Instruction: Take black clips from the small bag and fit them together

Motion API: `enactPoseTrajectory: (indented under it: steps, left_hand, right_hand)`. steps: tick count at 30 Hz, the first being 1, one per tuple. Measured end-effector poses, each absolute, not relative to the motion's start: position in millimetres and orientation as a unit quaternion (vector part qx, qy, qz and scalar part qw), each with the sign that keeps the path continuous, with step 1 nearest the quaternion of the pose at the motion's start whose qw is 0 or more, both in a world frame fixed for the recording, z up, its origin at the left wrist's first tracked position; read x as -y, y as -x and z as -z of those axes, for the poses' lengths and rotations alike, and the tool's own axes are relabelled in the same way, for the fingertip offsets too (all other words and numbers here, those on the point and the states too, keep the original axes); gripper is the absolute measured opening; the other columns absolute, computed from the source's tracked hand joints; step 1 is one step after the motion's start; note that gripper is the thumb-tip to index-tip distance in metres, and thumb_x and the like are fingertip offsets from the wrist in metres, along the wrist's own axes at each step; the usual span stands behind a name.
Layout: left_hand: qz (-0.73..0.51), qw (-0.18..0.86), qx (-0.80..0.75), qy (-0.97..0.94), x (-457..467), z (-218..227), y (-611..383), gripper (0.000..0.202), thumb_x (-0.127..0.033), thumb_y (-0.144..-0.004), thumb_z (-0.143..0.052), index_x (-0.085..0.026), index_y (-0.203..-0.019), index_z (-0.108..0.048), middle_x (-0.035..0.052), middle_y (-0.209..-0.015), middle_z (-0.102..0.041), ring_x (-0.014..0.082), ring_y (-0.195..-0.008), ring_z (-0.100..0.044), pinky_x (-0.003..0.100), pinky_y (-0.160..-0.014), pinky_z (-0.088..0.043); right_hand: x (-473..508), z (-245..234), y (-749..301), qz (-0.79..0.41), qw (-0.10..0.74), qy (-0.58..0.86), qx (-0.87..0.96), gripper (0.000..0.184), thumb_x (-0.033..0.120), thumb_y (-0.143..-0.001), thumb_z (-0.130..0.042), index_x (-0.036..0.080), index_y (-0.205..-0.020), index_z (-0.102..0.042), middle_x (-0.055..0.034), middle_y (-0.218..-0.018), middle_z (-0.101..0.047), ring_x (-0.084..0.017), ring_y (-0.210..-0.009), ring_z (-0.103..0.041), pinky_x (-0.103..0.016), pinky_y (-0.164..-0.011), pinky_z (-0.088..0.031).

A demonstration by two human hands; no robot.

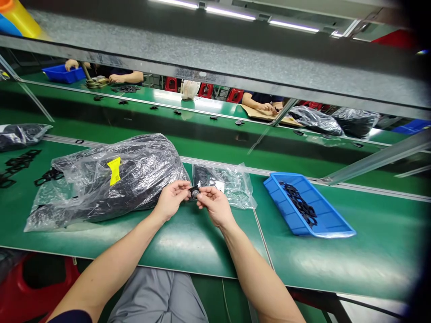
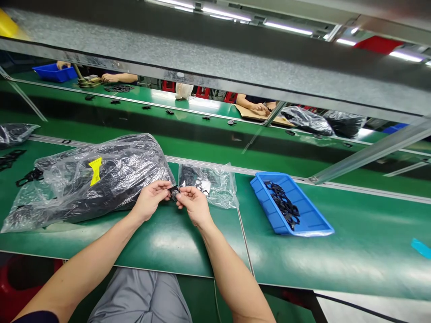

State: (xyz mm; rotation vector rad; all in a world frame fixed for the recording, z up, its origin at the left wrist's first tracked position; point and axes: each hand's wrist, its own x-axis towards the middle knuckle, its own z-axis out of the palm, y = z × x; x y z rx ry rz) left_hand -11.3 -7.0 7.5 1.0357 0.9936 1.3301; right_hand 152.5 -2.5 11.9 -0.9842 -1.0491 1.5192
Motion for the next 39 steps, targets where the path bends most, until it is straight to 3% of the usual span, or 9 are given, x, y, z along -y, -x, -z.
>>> enactPoseTrajectory:
  steps: [5,19,29,35,39]
  left_hand:
    - [-0.564,0.53,-0.44,-0.455,8.7,-8.4,9.8,0.023,-0.027,-0.076,-0.067,-0.014,-0.095,-0.065,0.0051,-0.083,-0.068,0.0142,-0.071,-0.065,0.027,-0.065,-0.053]
    - [-0.576,0.361,-0.453,-0.577,11.9,1.2,9.0,0.009,-0.023,-0.08,-0.061,-0.017,-0.086,-0.065,0.0062,-0.095,-0.065,0.0159,-0.084,-0.063,0.027,-0.073,-0.053]
    - [-0.557,0.435,-0.494,-0.507,9.7,-1.4,10.1,0.012,-0.027,-0.073,-0.067,-0.016,-0.078,-0.065,0.0031,-0.078,-0.068,0.0144,-0.07,-0.063,0.026,-0.068,-0.051]
    - [-0.569,0.46,-0.48,-0.484,8.1,1.9,11.6,0.009,-0.023,-0.07,-0.067,-0.015,-0.072,-0.064,0.0024,-0.074,-0.067,0.0137,-0.066,-0.062,0.025,-0.065,-0.05]
    - [-0.567,0.472,-0.486,-0.468,7.6,1.8,12.7,0.006,-0.02,-0.068,-0.066,-0.015,-0.07,-0.064,0.0021,-0.073,-0.067,0.0125,-0.062,-0.061,0.024,-0.061,-0.049]
  right_hand:
    - [2.6,-9.1,-150.3,-0.547,0.543,0.439,0.462,0.033,0.035,-0.062,-0.082,0.018,-0.083,-0.064,0.0016,-0.067,-0.064,-0.011,-0.054,-0.06,-0.024,-0.05,-0.05]
    - [10.2,2.4,-139.1,-0.53,0.528,0.437,0.499,0.03,0.036,-0.066,-0.079,0.019,-0.083,-0.061,0.0024,-0.069,-0.062,-0.012,-0.057,-0.059,-0.026,-0.054,-0.053]
    - [13.7,3.4,-136.3,-0.522,0.5,0.452,0.522,0.028,0.034,-0.067,-0.077,0.02,-0.085,-0.06,0.0017,-0.068,-0.061,-0.014,-0.06,-0.06,-0.029,-0.059,-0.056]
    - [17.1,2.6,-135.3,-0.507,0.498,0.437,0.551,0.031,0.031,-0.067,-0.076,0.021,-0.093,-0.061,-0.0022,-0.084,-0.066,-0.016,-0.071,-0.064,-0.032,-0.071,-0.058]
    - [20.9,0.8,-132.0,-0.535,0.507,0.429,0.523,0.03,0.033,-0.07,-0.075,0.021,-0.094,-0.061,-0.0019,-0.083,-0.067,-0.017,-0.071,-0.067,-0.034,-0.071,-0.059]
